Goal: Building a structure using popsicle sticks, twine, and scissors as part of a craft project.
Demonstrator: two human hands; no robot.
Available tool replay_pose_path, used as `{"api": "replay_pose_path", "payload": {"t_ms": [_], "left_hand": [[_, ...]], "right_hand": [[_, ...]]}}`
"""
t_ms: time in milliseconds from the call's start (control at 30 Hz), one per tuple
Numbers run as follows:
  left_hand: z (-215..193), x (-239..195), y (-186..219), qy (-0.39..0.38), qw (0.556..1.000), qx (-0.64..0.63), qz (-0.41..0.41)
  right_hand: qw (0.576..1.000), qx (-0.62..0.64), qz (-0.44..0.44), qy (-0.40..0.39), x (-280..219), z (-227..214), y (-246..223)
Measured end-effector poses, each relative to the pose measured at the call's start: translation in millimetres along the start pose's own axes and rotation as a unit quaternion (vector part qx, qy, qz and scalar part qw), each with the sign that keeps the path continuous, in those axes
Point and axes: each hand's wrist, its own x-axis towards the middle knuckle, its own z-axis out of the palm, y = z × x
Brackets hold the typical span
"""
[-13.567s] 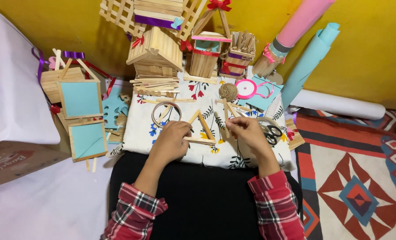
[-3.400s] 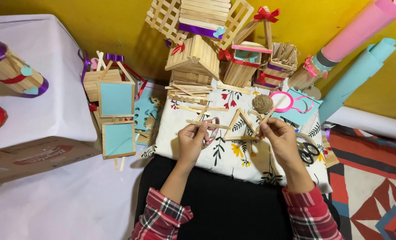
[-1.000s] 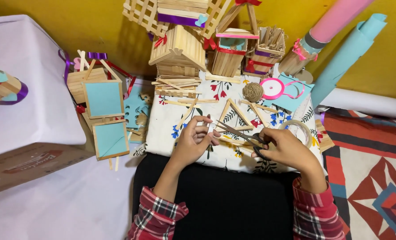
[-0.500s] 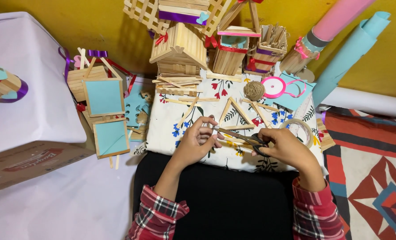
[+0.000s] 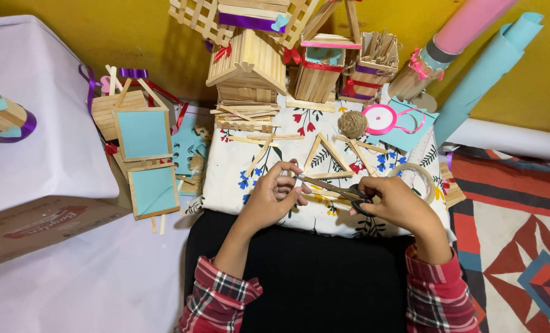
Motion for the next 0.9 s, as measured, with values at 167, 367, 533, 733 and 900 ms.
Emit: {"api": "replay_pose_path", "payload": {"t_ms": [167,367,533,733,900], "left_hand": [[1,-1,1,0.001,1.0,-0.001,-0.002],[2,-2,8,-0.007,1.0,0.005,-0.003],[4,-1,4,-0.02,1.0,0.007,-0.001],[5,-2,10,0.019,0.999,0.027,-0.029],[7,-1,11,0.007,0.999,0.018,-0.042]], "right_hand": [[1.0,-0.006,-0.001,0.003,-2,-1,-3],[0.998,-0.055,0.009,0.024,-5,0,-4],[0.997,-0.064,0.017,0.045,-2,-9,12],[0.973,-0.091,0.154,0.146,-3,-21,79],[0.957,-0.067,0.21,0.189,1,-20,104]]}}
